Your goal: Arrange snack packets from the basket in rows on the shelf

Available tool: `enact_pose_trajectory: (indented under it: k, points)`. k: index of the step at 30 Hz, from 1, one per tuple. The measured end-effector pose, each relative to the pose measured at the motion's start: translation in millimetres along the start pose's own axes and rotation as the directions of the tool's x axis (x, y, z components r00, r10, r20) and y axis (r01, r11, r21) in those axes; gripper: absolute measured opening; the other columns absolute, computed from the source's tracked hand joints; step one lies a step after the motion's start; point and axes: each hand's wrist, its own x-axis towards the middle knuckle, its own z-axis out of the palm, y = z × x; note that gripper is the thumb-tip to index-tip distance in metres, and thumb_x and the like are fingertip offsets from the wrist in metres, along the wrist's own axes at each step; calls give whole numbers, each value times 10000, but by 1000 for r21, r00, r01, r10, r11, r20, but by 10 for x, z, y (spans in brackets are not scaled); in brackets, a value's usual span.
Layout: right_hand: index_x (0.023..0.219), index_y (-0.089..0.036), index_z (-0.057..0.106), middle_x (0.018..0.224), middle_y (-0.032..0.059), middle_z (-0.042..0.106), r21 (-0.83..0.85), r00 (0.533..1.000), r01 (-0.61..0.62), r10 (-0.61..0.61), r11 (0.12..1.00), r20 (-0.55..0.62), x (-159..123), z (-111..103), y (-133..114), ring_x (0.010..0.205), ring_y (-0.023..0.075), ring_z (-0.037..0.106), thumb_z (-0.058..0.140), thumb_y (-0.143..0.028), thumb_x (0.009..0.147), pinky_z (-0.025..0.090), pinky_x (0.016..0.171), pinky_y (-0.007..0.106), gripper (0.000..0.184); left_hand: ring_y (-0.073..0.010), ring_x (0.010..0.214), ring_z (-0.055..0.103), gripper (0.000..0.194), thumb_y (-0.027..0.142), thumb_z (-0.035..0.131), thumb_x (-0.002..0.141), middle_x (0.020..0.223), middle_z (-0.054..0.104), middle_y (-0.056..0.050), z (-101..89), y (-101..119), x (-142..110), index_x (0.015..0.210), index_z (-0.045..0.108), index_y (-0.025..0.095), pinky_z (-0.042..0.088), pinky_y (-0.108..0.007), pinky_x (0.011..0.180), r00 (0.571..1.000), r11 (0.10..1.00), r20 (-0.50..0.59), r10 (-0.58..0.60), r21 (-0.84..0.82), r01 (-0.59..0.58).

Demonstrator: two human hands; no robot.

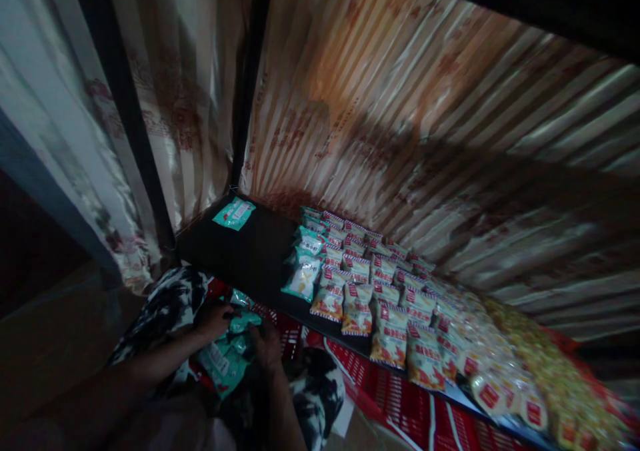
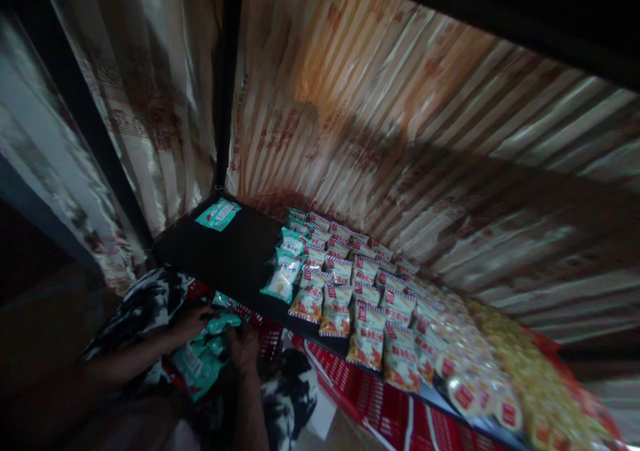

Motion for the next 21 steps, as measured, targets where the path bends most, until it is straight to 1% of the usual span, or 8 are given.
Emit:
enact_pose_trajectory:
  k: [5,9,13,16,19,21]
  points:
    - [1026,-183,672,1063,101,672,-13,999,53,-53,999,11,-94,73,-44,1040,243,595,524,-459,782,434,914,333,397,-125,983,608,263,85,449,812,1044,674,-31,-98,-106,-1,969,639,179,422,-199,846,996,997,-49,-71,-4,71]
    - [1038,-189,665,1082,91,671,-17,998,52,-51,999,42,-135,89,-11,1056,228,595,510,-418,795,427,932,318,368,-134,1014,597,257,106,449,824,1082,658,-54,-116,-106,73,1012,619,153,413,-202,859,991,993,-64,-118,11,119]
    - [1035,-169,656,1072,106,676,-34,998,6,-4,999,68,-150,114,59,1038,228,608,482,-379,805,443,910,320,357,-166,1052,580,268,164,500,812,1127,636,-67,-126,-10,183,1063,594,165,405,-235,876,987,989,-73,-144,30,146]
    - [1038,-146,649,1088,137,666,-52,996,-46,50,998,69,-129,138,108,1048,250,604,461,-370,810,447,902,345,371,-181,1078,568,287,158,506,807,1138,629,-82,-126,102,262,1084,580,154,390,-255,903,986,988,-72,-147,41,150]
    - [1032,-163,651,1099,135,663,-59,994,-83,87,995,66,-84,150,133,1051,256,604,457,-355,808,442,904,354,353,-196,1091,561,274,152,512,817,1129,623,-91,-118,205,340,1083,577,143,395,-279,906,987,987,-66,-149,54,152]
    - [1016,-176,656,1093,127,667,-60,993,-97,101,993,64,-45,153,132,1051,255,605,453,-351,809,441,902,349,339,-205,1067,567,256,205,522,852,1128,609,-93,-104,255,404,1095,567,137,425,-325,893,986,985,-55,-155,62,158]
